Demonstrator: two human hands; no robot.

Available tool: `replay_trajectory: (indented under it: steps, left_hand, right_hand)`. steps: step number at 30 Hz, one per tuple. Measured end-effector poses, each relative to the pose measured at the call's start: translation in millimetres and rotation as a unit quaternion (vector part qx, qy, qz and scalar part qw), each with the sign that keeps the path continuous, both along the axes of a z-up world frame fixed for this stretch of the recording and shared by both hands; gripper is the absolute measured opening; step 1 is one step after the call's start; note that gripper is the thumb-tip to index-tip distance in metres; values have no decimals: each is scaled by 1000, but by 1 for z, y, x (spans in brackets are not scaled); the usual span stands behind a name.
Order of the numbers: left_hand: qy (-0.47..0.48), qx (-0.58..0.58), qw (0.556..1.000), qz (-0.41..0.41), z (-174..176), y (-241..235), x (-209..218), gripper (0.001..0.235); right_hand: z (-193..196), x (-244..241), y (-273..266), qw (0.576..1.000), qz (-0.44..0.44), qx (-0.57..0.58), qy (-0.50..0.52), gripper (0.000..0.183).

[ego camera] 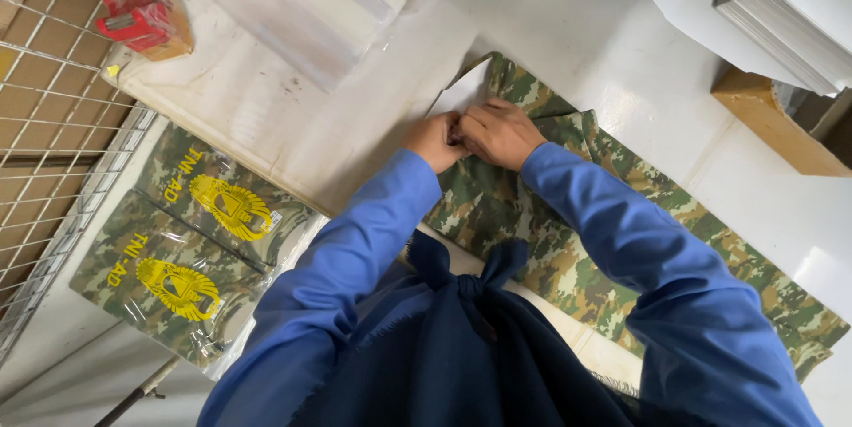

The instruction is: The person folds a camouflage shirt around a white board and then slides the folded garment into a clear plastic bag.

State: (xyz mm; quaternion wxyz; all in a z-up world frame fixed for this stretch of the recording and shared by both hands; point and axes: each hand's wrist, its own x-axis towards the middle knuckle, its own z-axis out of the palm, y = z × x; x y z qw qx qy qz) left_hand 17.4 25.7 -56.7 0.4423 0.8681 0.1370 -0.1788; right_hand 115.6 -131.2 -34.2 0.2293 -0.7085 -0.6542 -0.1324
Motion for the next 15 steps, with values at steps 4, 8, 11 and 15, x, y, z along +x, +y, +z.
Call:
replay_trajectory:
  steps: [4, 8, 11, 15]
  left_hand:
    - [12, -26, 999, 42, 9, -1, -5, 45]
    - [17, -75, 995, 67, 11, 0, -5, 52]
    - [15, -100, 993, 63, 9, 1, -8, 57]
    - [11, -139, 988, 61, 8, 7, -10, 56]
  right_hand:
    - [4, 11, 2, 986, 20, -137, 94, 11]
    - [34, 29, 11, 907, 74, -284, 303, 2]
    - [50, 29, 9, 879, 60, -341, 327, 10]
    - [42, 22, -1, 931, 67, -278, 227, 12]
